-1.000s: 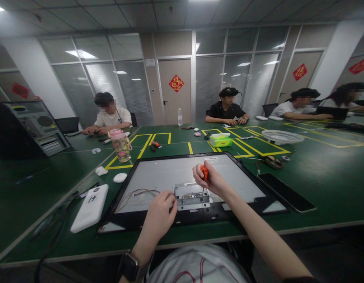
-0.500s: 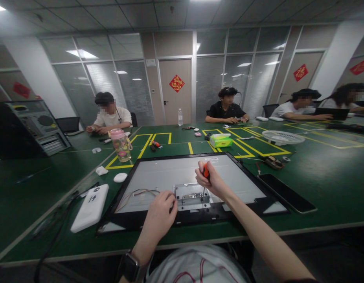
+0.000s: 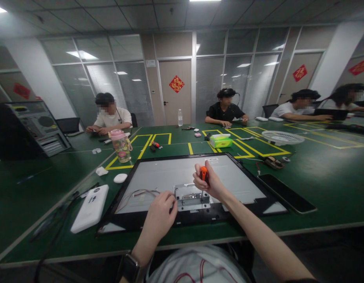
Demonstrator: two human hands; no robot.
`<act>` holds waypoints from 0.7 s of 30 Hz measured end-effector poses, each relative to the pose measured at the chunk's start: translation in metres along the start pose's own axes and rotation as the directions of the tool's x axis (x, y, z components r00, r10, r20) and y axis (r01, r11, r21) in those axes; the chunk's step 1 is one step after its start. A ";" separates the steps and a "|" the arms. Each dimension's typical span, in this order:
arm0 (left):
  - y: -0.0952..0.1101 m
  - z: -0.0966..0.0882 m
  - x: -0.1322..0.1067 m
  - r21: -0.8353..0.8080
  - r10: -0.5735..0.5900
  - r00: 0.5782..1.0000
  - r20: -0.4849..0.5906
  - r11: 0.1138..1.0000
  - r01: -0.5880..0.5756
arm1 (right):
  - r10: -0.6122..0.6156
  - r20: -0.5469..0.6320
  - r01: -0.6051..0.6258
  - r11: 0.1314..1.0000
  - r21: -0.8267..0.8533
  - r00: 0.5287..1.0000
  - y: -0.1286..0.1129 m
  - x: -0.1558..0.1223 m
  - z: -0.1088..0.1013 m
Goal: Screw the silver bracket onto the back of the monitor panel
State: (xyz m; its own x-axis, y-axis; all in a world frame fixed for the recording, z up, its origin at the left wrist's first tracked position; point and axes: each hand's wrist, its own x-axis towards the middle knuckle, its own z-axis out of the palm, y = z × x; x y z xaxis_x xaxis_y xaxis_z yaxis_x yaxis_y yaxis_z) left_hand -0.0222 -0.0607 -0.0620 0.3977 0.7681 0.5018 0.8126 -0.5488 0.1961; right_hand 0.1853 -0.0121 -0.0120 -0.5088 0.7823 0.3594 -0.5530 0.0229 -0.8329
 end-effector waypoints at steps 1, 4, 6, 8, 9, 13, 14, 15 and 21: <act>0.000 0.000 0.000 0.000 0.000 1.000 0.001 1.000 0.000 | 0.009 -0.009 -0.009 1.000 -0.007 1.000 0.000 0.000 0.001; 0.000 -0.001 0.001 0.000 0.001 1.000 0.004 1.000 -0.001 | 0.017 -0.010 -0.017 1.000 0.001 1.000 0.001 0.001 0.002; 0.000 -0.001 0.001 0.001 0.005 1.000 0.003 1.000 -0.005 | 0.003 -0.003 -0.003 1.000 0.009 1.000 0.001 0.000 0.001; 0.000 -0.001 0.001 -0.002 0.005 1.000 -0.004 1.000 -0.005 | -0.016 -0.008 0.016 1.000 -0.001 1.000 0.001 -0.002 0.001; 0.000 -0.001 0.001 -0.005 0.004 1.000 -0.009 1.000 -0.004 | -0.026 -0.017 0.025 1.000 -0.012 1.000 0.001 -0.002 0.002; 0.000 0.000 -0.001 -0.014 0.002 1.000 -0.015 1.000 -0.002 | -0.031 -0.021 0.030 0.999 -0.039 0.999 0.002 -0.003 0.003; 0.000 0.000 -0.001 -0.014 0.000 1.000 -0.011 1.000 0.000 | -0.026 -0.015 0.025 0.999 -0.033 1.000 0.002 -0.003 0.003; 0.000 -0.001 -0.001 -0.011 -0.001 1.000 -0.007 1.000 0.001 | -0.021 -0.006 0.021 1.000 -0.022 1.000 0.001 -0.003 0.004; 0.001 -0.001 0.001 -0.006 0.001 1.000 -0.020 1.000 -0.001 | 0.024 0.056 -0.024 1.000 0.003 0.998 -0.002 -0.001 0.004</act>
State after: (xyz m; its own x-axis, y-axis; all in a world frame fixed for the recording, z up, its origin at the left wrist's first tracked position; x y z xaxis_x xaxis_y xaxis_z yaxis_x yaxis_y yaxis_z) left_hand -0.0212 -0.0609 -0.0608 0.3897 0.7612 0.5184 0.8096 -0.5514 0.2011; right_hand 0.1845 -0.0153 -0.0092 -0.5579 0.7466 0.3625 -0.5424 0.0026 -0.8401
